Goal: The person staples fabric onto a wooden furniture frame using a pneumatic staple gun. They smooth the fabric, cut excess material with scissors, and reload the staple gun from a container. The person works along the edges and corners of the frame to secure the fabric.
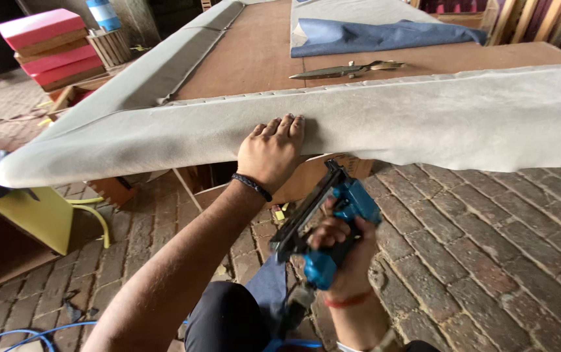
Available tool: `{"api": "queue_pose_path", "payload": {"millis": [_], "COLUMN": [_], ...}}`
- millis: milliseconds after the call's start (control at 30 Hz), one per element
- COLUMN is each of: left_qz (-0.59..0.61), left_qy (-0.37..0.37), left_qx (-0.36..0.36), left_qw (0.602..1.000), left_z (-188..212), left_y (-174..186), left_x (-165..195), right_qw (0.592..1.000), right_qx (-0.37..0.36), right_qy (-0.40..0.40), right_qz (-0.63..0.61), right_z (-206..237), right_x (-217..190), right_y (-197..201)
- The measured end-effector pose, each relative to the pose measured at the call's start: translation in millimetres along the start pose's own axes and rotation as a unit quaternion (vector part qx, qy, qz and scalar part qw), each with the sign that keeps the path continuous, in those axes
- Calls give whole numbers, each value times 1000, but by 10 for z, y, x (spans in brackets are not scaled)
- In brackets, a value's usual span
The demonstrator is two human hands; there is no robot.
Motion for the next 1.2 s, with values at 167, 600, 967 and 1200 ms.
{"api": "queue_pose_path", "payload": {"millis": [167,600,967,1200], "left_qz": [1,123,158,76], "left_qy": [-8,-85,-58,-163], "left_qx": [4,-186,-236,-164], "left_qw": [1000,971,957,970], "left_z": [25,-13,104,208], "left_y": [-31,-46,-84,280], "left_x": [-27,-471,-1185,-971], "right_qw": [967,991,977,952], "right_qx": [-77,60,42,130], "right_qy": [-23,76,177,245], "right_qz": [-242,-95,109,128], "right_z": [-309,-471,-1125,-1202], "right_x": [207,220,910,1204], "right_y": [219,294,47,-52]}}
Point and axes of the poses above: each hand's wrist, its own z-axis away from the middle knuckle, its own y-axis out of the back of the hand, x = y × z, the point moved 6 cm from there along -z, towards the middle knuckle, and after that the axes turned 5 degrees about y, right-handed, at the moved point
